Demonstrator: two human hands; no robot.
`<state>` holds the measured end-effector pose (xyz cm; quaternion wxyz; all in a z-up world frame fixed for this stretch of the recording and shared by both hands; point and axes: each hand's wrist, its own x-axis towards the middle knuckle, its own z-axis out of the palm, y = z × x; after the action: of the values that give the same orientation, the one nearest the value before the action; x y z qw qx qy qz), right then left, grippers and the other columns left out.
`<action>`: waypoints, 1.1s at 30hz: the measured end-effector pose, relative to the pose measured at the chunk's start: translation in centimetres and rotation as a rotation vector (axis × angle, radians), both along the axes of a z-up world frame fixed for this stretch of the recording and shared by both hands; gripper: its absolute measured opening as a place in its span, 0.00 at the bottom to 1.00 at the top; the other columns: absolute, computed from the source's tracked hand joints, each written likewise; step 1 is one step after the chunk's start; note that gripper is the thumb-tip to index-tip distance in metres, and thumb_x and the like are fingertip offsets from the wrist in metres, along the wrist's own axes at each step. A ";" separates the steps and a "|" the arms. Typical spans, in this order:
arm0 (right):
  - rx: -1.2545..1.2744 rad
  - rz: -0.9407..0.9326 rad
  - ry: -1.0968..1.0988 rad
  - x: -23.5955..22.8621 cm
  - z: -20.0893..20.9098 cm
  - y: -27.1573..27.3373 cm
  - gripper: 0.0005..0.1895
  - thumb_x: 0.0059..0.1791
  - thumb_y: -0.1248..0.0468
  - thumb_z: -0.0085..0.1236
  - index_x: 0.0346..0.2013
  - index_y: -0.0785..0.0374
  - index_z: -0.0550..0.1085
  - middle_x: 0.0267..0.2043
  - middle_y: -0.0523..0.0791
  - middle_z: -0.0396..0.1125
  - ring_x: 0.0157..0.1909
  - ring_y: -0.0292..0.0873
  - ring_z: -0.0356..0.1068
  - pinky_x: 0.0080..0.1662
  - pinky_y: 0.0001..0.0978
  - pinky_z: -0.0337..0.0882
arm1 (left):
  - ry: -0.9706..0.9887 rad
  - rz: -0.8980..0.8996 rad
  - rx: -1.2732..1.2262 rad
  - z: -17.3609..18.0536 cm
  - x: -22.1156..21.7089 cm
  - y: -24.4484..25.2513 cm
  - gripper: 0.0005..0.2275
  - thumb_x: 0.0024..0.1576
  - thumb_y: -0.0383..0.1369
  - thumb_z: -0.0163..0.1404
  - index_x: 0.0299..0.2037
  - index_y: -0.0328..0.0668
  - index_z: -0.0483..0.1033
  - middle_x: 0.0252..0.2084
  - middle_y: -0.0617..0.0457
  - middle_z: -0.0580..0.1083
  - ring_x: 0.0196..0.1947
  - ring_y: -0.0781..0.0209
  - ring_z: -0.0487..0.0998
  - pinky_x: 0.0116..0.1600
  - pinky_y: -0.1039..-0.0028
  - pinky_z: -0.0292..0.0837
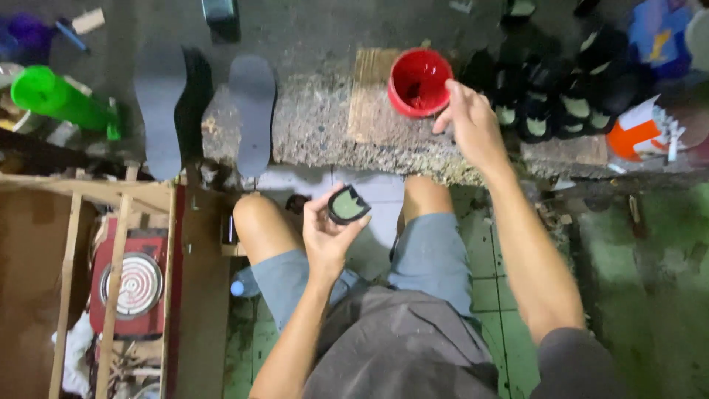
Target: Applying glue to small shoe components manually at a workbench.
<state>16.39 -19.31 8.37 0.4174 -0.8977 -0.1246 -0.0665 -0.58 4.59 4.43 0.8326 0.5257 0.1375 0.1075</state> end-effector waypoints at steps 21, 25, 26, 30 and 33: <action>-0.123 0.126 -0.549 -14.5 1.8 6.5 0.34 0.52 0.38 0.46 0.64 0.57 0.69 0.69 0.60 0.54 0.63 0.58 0.63 0.62 0.59 0.58 | -0.520 0.124 0.426 0.8 0.6 -4.5 0.28 0.47 0.40 0.67 0.48 0.26 0.67 0.52 0.33 0.72 0.59 0.39 0.74 0.61 0.60 0.72; -0.107 0.151 -0.565 -14.1 1.4 6.3 0.33 0.52 0.39 0.48 0.63 0.56 0.70 0.70 0.59 0.53 0.62 0.58 0.65 0.62 0.57 0.59 | -0.527 0.110 0.413 1.9 0.7 -4.3 0.27 0.48 0.41 0.65 0.48 0.25 0.68 0.51 0.33 0.73 0.59 0.37 0.74 0.61 0.59 0.72; -0.088 0.167 -0.583 -14.0 1.3 6.2 0.31 0.52 0.39 0.48 0.61 0.56 0.72 0.69 0.59 0.55 0.60 0.58 0.67 0.61 0.56 0.60 | -0.532 0.098 0.422 2.0 0.7 -4.2 0.27 0.49 0.41 0.65 0.47 0.24 0.68 0.51 0.33 0.73 0.59 0.36 0.74 0.61 0.59 0.72; -0.071 0.162 -0.564 -14.0 1.1 6.1 0.31 0.51 0.38 0.47 0.59 0.54 0.74 0.69 0.60 0.54 0.60 0.57 0.68 0.62 0.56 0.58 | -0.529 0.080 0.456 1.6 0.6 -4.1 0.28 0.48 0.40 0.65 0.47 0.22 0.68 0.50 0.31 0.73 0.58 0.34 0.74 0.60 0.58 0.72; -0.106 0.137 -0.551 -14.2 1.0 6.2 0.34 0.51 0.37 0.48 0.62 0.54 0.71 0.71 0.59 0.52 0.61 0.55 0.68 0.62 0.56 0.57 | -0.534 0.103 0.448 1.5 0.7 -4.3 0.27 0.48 0.39 0.66 0.47 0.23 0.68 0.50 0.32 0.73 0.58 0.34 0.75 0.60 0.58 0.73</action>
<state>2.21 -13.06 9.35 0.3240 -0.8558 -0.2969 -0.2730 0.10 0.33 5.94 0.6966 0.6410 -0.0859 0.3107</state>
